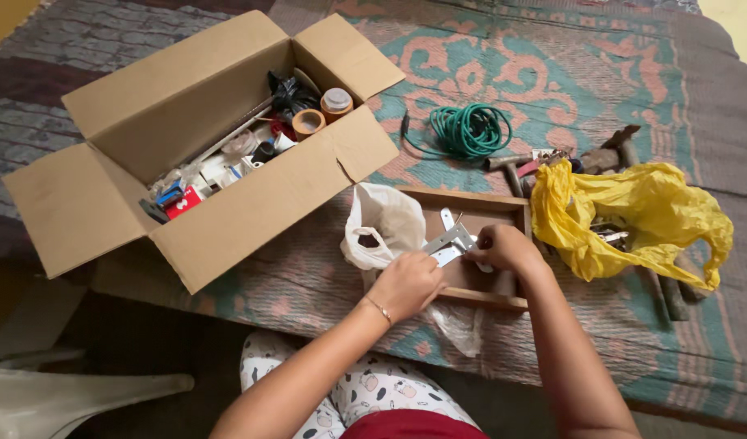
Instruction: The person sorts hardware items from a cardboard box into a wooden tray and plastic bags, then places some items back into the box. They handle metal brackets, a green cable, and other small parts, arranging them on a patterned mat.
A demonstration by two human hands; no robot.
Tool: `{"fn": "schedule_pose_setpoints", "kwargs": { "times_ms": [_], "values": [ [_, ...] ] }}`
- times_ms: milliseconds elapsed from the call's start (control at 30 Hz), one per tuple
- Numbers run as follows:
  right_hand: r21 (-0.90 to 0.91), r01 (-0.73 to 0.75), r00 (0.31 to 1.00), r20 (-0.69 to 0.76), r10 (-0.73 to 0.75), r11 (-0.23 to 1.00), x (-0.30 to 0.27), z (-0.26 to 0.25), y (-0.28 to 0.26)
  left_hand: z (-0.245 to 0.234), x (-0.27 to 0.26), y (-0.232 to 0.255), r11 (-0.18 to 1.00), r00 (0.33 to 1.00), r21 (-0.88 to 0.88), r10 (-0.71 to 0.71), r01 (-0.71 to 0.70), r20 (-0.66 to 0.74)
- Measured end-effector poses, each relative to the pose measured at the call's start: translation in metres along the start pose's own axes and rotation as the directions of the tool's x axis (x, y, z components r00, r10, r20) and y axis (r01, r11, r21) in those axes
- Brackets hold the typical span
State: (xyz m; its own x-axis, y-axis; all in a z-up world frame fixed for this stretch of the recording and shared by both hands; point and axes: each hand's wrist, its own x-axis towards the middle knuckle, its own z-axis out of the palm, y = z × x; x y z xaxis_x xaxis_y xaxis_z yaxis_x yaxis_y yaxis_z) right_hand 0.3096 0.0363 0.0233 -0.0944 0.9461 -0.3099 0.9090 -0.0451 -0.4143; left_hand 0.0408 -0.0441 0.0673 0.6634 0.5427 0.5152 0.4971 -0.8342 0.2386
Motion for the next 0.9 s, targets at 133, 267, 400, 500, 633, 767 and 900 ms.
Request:
{"fn": "schedule_pose_setpoints", "kwargs": {
  "times_ms": [133, 267, 400, 500, 633, 767, 900],
  "values": [
    [-0.111, -0.026, 1.000, -0.009, 0.025, 0.993, -0.002, -0.001, -0.004, 0.008, -0.013, -0.013, 0.967, 0.990, 0.232, -0.125, 0.108, 0.058],
    [-0.138, 0.251, 0.951, -0.148, -0.270, 0.958, 0.000, -0.002, -0.021, -0.004, -0.012, -0.024, 0.953, 0.995, 0.287, -0.100, 0.094, 0.006],
    [-0.224, 0.371, 0.917, -0.063, -0.393, 0.901, -0.004, -0.003, -0.036, -0.005, -0.010, -0.015, 0.955, 0.999, 0.298, -0.006, -0.007, 0.043],
    [-0.289, 0.297, 0.937, -0.097, -0.337, 0.910, -0.016, -0.003, -0.034, 0.001, -0.013, -0.007, 0.929, 0.995, 0.356, 0.086, -0.099, 0.051],
    [-0.320, 0.211, 0.945, -0.174, -0.276, 0.924, -0.030, -0.003, -0.023, 0.015, -0.019, -0.006, 0.891, 0.989, 0.447, 0.019, -0.085, 0.149],
    [-0.228, 0.219, 0.889, -0.355, -0.291, 0.949, -0.037, -0.006, -0.014, 0.031, -0.027, -0.011, 0.887, 0.958, 0.462, -0.153, 0.026, 0.241],
    [-0.224, 0.236, 0.849, -0.426, -0.313, 0.946, -0.042, -0.012, -0.024, 0.039, -0.040, -0.015, 0.859, 0.959, 0.512, -0.170, 0.031, 0.226]
  ]
}}
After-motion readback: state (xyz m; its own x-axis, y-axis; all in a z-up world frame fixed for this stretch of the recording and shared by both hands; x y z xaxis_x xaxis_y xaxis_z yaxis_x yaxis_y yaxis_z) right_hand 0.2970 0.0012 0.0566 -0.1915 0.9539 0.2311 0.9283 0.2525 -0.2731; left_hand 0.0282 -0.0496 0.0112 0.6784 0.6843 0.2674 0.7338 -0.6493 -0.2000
